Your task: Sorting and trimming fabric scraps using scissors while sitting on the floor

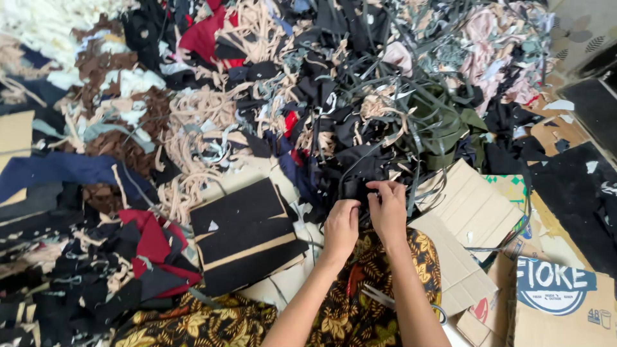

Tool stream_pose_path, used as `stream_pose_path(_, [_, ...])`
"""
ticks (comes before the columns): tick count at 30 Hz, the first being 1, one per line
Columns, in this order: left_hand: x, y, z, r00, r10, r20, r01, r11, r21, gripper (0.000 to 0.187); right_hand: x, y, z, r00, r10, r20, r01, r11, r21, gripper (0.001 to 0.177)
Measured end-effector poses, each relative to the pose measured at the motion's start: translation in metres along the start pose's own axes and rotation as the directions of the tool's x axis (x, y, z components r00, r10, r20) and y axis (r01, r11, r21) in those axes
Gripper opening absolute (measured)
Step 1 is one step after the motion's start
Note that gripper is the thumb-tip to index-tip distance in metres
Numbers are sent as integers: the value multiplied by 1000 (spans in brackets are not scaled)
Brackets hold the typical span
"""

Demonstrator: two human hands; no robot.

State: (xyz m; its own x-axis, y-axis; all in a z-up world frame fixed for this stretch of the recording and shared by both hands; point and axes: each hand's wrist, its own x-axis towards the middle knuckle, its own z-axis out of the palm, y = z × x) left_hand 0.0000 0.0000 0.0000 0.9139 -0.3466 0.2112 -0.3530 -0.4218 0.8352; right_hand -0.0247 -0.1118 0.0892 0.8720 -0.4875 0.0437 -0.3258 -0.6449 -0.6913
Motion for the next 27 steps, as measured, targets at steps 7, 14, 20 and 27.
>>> stream_pose_path(7, [42,12,22,991,-134,-20,131,986,-105,16,33,65,34,998,-59,-33,56,995,-83,24])
stream_pose_path(14, [47,16,8,937,-347,-21,348,936,44,23,34,43,7,982,163,95,-167,985,35,19])
stream_pose_path(20, [57,-9,-5,921,-388,15,373,894,250,49,66,95,62,993,112,35,-102,969,-227,34])
stream_pose_path(27, [87,-14,-49,909,-388,-151,386,922,-40,20,41,50,10,976,216,-25,-177,856,486,9])
